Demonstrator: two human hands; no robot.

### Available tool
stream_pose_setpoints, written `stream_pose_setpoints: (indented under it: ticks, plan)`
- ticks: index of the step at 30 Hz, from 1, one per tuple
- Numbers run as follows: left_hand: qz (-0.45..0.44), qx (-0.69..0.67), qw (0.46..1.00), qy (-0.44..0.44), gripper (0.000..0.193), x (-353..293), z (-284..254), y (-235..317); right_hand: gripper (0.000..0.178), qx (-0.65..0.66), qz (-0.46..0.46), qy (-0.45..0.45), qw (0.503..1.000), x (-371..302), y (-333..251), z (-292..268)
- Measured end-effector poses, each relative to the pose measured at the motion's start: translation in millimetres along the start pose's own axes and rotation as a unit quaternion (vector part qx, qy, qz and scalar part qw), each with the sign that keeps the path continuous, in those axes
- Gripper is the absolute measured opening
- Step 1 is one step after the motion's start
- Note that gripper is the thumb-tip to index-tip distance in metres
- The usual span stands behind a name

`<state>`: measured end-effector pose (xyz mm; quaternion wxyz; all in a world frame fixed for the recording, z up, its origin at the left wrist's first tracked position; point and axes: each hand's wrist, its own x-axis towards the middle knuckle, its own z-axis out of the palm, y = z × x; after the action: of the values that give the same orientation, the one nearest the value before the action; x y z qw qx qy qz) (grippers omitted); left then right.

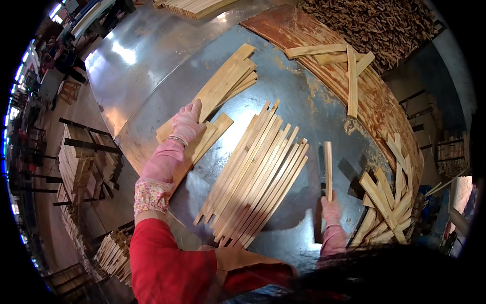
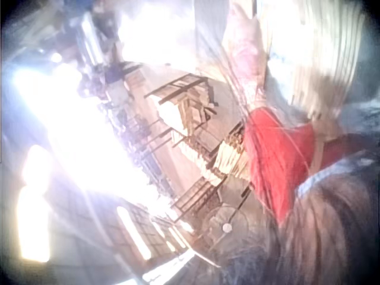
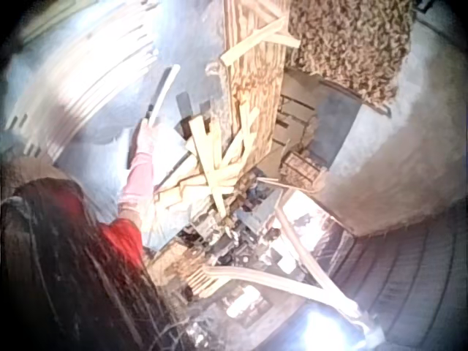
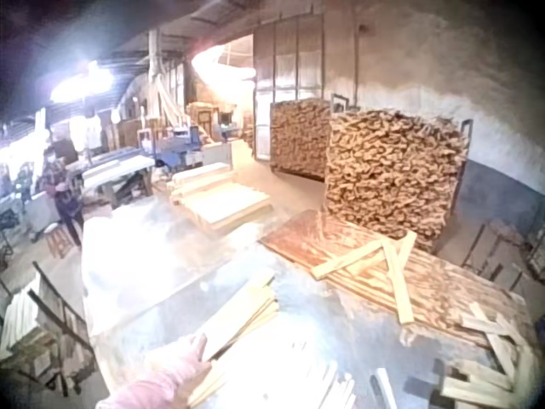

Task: The person sorts and stacks thin wooden planks on a metal table. They pick up planks from a pile, align them, and place them into a neat stack. The camera is extremely unstable, frequently obscuring the view of the hands and the task.

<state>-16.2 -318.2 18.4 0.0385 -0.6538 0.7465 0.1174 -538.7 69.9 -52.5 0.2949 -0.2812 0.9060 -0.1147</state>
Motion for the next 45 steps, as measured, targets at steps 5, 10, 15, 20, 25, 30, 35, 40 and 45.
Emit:
stream_pose_setpoints:
  ticks: [5, 10, 15, 20, 25, 30, 35, 40, 45]
  plan:
    - [-0.046, 0.059, 0.997, -0.025, 0.093, 14.7, 9.5, 7.4, 0.079, -0.105, 0.027, -0.211, 0.972, -119.1, -111.4, 46.0]
    - [-0.033, -0.052, 0.998, -0.002, 0.087, -3.4, -24.6, 0.6, 0.091, -0.029, -0.034, -0.146, 0.988, -136.5, -95.4, 113.3]
    - [0.025, -0.334, 0.942, -0.031, 0.083, -76.3, -7.2, 9.7, 0.088, -0.048, -0.069, -0.136, 0.987, -124.1, -95.8, 112.1]
    - [0.176, -0.479, 0.857, -0.077, 0.086, -181.4, 29.5, 51.5, 0.076, 0.325, -0.106, -0.120, 0.932, -144.9, -162.6, 77.1]
    - [0.124, -0.600, 0.724, -0.316, 0.088, -215.3, -14.2, 113.3, 0.061, 0.673, -0.156, -0.177, 0.701, -125.8, -214.3, 82.6]
    - [0.072, -0.244, 0.960, -0.122, 0.075, -94.9, -92.5, 70.6, 0.045, 0.463, -0.122, -0.071, 0.875, -87.7, -118.9, 41.2]
    - [-0.018, -0.065, 0.998, 0.000, 0.080, 28.0, -20.6, -19.0, 0.049, 0.098, -0.028, -0.108, 0.989, -91.1, -74.5, 11.6]
    - [-0.086, -0.067, 0.994, -0.004, 0.086, 63.0, 8.4, -26.1, 0.063, 0.004, -0.041, -0.147, 0.988, -74.7, -52.0, 55.9]
    - [-0.007, -0.162, 0.985, 0.063, 0.088, 15.4, -1.9, -61.4, 0.061, 0.067, -0.038, -0.145, 0.986, -109.0, -108.7, 84.8]
